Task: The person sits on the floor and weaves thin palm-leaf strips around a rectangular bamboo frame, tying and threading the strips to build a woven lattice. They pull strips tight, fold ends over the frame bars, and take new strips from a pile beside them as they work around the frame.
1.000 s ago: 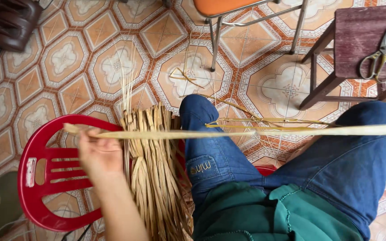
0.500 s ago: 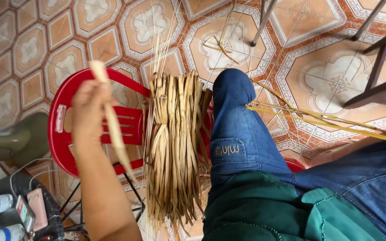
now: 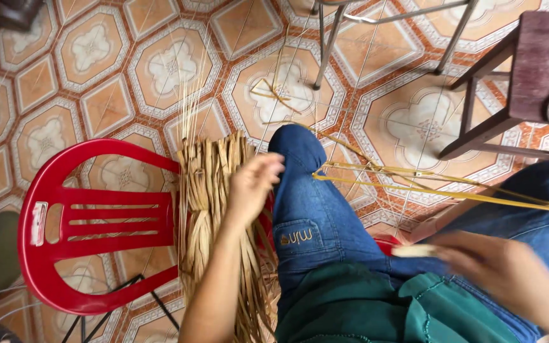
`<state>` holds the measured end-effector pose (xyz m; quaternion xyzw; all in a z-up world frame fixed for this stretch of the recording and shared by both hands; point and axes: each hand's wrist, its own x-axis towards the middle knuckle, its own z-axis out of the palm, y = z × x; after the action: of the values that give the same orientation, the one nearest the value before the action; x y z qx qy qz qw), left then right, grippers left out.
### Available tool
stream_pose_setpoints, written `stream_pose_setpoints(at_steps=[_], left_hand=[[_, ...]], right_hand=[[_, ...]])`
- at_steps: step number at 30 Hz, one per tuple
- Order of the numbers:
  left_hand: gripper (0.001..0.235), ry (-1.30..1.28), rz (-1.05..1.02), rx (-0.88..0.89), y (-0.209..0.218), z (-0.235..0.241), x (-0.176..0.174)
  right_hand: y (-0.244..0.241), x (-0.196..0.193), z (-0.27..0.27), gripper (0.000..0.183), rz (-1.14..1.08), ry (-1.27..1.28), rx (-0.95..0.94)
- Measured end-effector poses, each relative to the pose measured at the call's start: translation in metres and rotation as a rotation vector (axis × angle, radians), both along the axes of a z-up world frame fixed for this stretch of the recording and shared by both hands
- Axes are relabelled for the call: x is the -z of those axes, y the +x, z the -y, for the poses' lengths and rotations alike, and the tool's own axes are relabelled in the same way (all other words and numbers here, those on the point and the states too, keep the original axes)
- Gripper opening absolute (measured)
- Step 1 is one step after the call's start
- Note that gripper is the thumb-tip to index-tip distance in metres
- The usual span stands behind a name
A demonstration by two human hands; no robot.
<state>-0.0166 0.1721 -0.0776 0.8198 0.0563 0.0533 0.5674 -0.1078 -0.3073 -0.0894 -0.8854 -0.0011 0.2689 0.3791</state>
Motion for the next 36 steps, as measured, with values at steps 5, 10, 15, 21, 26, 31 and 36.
stream_pose_setpoints(at_steps=[5, 10, 15, 21, 26, 31, 36], left_hand=[[0.029, -0.081, -0.091, 0.453, -0.033, 0.081, -0.050], [0.017, -0.088, -0.073, 0.469, -0.041, 0.095, -0.026], [0.011, -0.115, -0.077, 0.411, -0.040, 0.086, -0.016], [0.018, -0.210, -0.081, 0.176, -0.017, 0.044, 0.027], [0.030, -0.342, -0.229, 0.049, 0.000, 0.045, 0.040], [0.030, -0.424, -0.264, 0.106, 0.015, 0.057, 0.051], [0.022, -0.560, -0.153, 0.051, 0.011, 0.058, 0.070]], right_hand=[[0.036, -0.014, -0.136, 0.023, 0.267, 0.186, 0.033], [0.045, -0.031, -0.157, 0.022, 0.222, 0.279, -0.011], [0.041, -0.008, -0.130, 0.019, 0.239, 0.414, -0.029], [0.051, 0.034, -0.115, 0.021, 0.011, 0.123, 0.160], [0.066, 0.037, -0.165, 0.023, 0.134, 0.253, 0.203], [0.076, 0.028, -0.198, 0.021, 0.167, 0.361, 0.181], [0.080, 0.003, -0.200, 0.020, 0.194, 0.363, 0.096]])
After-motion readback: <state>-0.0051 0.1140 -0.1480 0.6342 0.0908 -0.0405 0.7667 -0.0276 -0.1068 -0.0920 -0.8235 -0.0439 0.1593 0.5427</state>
